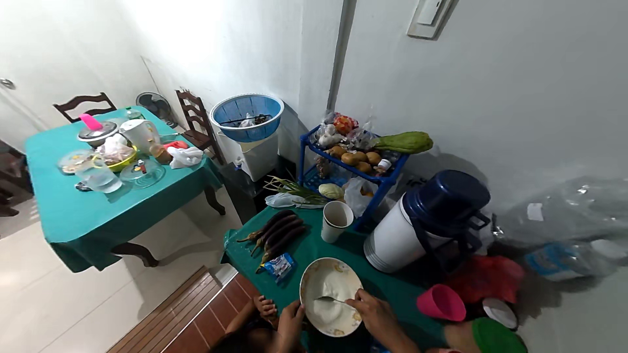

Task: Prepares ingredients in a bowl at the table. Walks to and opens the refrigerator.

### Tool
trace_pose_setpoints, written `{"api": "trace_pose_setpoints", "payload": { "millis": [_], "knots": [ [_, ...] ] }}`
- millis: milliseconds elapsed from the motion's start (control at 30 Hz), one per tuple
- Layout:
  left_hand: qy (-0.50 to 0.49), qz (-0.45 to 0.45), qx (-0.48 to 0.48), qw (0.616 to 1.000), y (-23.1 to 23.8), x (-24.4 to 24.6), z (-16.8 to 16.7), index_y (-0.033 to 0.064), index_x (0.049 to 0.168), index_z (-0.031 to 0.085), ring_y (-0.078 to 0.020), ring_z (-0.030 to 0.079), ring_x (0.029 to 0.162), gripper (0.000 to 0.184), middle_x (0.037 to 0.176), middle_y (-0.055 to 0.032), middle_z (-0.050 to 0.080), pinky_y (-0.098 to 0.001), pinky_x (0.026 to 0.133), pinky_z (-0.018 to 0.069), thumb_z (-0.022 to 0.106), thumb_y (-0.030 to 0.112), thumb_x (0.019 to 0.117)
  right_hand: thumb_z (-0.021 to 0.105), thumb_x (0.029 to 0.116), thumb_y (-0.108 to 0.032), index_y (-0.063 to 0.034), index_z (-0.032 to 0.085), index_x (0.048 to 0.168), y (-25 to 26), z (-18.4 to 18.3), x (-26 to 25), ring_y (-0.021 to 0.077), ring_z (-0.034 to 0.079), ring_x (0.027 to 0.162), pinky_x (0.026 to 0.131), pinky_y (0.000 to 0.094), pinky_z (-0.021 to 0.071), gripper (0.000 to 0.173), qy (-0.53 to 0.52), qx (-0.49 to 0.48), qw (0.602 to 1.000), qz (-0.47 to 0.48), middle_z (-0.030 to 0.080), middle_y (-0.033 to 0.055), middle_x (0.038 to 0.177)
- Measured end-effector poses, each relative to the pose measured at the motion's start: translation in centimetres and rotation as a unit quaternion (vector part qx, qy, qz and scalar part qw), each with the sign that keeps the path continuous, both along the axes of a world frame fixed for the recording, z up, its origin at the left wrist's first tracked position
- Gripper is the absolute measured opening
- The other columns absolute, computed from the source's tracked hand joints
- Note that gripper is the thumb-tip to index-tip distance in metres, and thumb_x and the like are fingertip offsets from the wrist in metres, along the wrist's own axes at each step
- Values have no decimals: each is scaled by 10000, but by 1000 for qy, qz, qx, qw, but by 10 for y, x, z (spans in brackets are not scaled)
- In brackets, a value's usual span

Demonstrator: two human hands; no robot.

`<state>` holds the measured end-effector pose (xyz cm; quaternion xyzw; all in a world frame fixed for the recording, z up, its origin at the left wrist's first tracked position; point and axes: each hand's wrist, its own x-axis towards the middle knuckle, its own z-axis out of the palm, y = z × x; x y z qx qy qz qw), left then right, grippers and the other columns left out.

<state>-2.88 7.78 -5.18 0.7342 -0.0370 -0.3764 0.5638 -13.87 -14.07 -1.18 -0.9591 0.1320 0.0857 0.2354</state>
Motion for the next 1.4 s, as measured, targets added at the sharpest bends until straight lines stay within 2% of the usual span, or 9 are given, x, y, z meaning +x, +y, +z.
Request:
{"api": "trace_pose_setpoints", "payload": {
  "millis": [133,300,367,467,800,967,1067,1167,1400],
  "knots": [
    [-21,-9,11,1000,0,8,-5,-90,1191,633,-262,699,887,311,1017,-216,683,-454,841,582,445,140,1101,553,968,50,-121,791,1182,-9,14,-13,398,714,1018,862,566,570,363,9,3,999,32,721,208,1154],
    [-27,-14,6,1000,-3,7,-5,-61,1348,525,-151,578,626,343,827,-114,609,-342,637,533,397,152,1112,542,1016,-23,-122,767,1235,-17,27,-15,400,687,1116,948,579,529,330,75,21,996,35,714,214,1198],
    [-26,-29,9,999,-3,6,-3,-59,1379,497,-137,568,589,353,781,-93,593,-327,615,532,377,142,1114,536,1031,-45,-142,753,1268,-17,25,-10,402,676,1135,972,575,518,336,96,27,995,18,704,222,1214],
    [-36,-55,21,998,-3,6,2,-69,1386,480,-140,584,597,349,776,-94,604,-329,627,539,390,122,1108,525,1028,-19,-150,736,1300,-14,19,4,402,664,1159,999,563,509,369,99,40,994,-26,678,230,1271],
    [-65,-81,65,992,3,2,6,-93,1344,512,-167,638,650,328,811,-127,667,-357,681,556,446,80,1072,546,1025,-16,-124,758,1254,-17,-8,32,403,700,1027,889,539,567,330,-5,19,993,-118,672,230,1245],
    [-60,-63,72,994,4,1,4,-86,1318,531,-183,641,660,322,826,-140,679,-373,679,551,495,71,1039,540,1021,-16,-154,750,1278,-8,0,16,403,710,1009,862,554,570,359,22,-11,993,-113,685,215,1241],
    [-69,-60,69,993,4,2,2,-78,1269,565,-194,615,663,308,821,-144,661,-389,686,533,528,141,1057,554,990,16,-129,771,1236,2,-2,-2,425,720,953,813,580,577,358,-5,-4,996,-92,698,242,1188],
    [-81,-57,75,992,2,5,2,-74,1207,596,-209,593,649,344,789,-138,626,-407,679,525,440,214,1106,554,983,17,-108,777,1216,12,1,-18,434,723,924,790,586,582,346,-18,9,997,-76,704,250,1163],
    [-99,-73,84,989,0,9,-1,-75,1321,554,-238,615,673,350,834,-171,651,-428,702,536,472,176,1092,541,1015,-23,-91,769,1224,13,12,-34,443,710,986,854,601,560,317,28,56,996,-58,697,250,1189]
  ]
}}
